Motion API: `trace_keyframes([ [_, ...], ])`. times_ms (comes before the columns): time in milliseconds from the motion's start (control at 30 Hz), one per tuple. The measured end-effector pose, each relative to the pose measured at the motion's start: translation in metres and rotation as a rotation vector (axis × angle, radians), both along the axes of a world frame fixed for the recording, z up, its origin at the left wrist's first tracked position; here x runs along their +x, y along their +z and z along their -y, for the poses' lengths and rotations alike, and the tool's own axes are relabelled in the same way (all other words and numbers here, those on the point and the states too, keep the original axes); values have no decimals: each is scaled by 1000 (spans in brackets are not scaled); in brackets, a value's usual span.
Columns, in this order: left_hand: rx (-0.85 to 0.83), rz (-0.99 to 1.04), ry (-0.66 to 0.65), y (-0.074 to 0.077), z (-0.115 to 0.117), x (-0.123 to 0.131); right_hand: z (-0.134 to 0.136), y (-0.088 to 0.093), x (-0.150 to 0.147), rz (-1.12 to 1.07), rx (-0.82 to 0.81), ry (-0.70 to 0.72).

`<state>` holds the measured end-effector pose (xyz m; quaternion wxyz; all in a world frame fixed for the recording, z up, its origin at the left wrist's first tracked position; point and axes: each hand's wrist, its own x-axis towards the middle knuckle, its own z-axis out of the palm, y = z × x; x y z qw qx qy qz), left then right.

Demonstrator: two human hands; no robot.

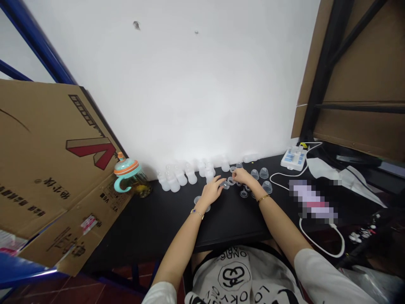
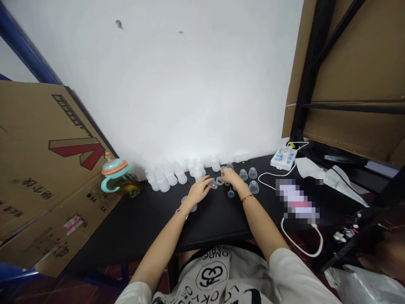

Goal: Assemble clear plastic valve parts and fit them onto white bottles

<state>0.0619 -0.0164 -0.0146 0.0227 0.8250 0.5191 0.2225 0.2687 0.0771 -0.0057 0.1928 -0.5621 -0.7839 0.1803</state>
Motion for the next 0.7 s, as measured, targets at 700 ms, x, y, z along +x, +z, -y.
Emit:
trace_keyframes([
  [700,91,155,-20,4,4,2,13,17,-11,-409,37,72],
])
